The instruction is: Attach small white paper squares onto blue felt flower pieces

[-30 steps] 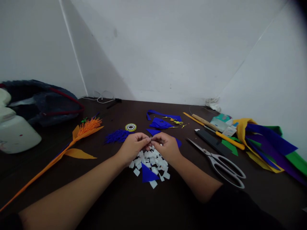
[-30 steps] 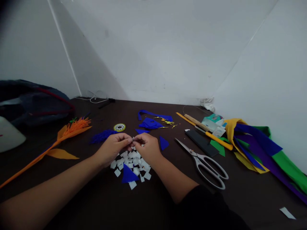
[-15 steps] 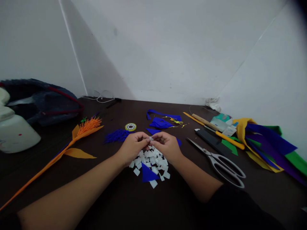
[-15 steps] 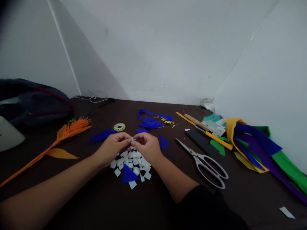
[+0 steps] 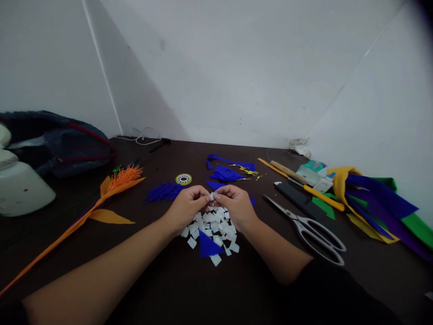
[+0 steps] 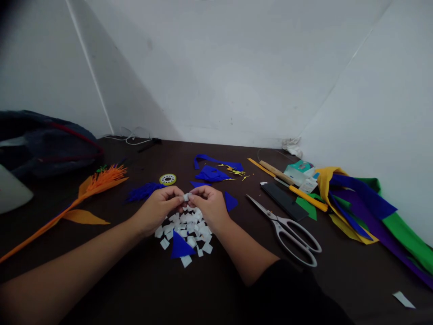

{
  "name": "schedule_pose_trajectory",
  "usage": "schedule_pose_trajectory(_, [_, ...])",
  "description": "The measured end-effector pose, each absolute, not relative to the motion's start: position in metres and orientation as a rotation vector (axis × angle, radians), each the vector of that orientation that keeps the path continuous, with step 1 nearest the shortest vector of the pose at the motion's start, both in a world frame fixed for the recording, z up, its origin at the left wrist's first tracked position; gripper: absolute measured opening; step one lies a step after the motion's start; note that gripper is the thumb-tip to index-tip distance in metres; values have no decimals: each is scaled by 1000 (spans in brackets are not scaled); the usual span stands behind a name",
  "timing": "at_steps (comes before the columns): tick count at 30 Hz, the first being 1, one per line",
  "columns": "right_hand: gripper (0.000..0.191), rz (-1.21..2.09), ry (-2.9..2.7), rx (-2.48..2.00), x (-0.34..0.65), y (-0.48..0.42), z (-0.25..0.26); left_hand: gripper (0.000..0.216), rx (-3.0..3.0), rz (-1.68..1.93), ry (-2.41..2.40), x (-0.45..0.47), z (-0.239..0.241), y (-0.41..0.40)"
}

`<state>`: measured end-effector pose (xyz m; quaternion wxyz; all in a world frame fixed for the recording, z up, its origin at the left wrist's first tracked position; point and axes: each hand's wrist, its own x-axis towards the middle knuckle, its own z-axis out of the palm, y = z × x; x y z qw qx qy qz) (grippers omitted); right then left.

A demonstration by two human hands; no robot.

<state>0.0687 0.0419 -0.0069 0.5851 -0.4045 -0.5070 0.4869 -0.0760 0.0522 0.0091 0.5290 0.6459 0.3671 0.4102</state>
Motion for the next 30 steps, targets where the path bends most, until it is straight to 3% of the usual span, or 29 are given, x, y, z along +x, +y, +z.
schedule_pose_trajectory(8, [14,1134,-1087,-956,76,48,-9,7,1954,814,1231,-85,4,63])
schedule_pose_trajectory(14, [13,1092,-1108,-1006,74,47,-6,11,2135,1153,1241,-81,14,53])
schedule_pose_trajectory(30, [8,1227,-1073,-870,58,33,-5,7,2315,1286,1123,-76,14,42])
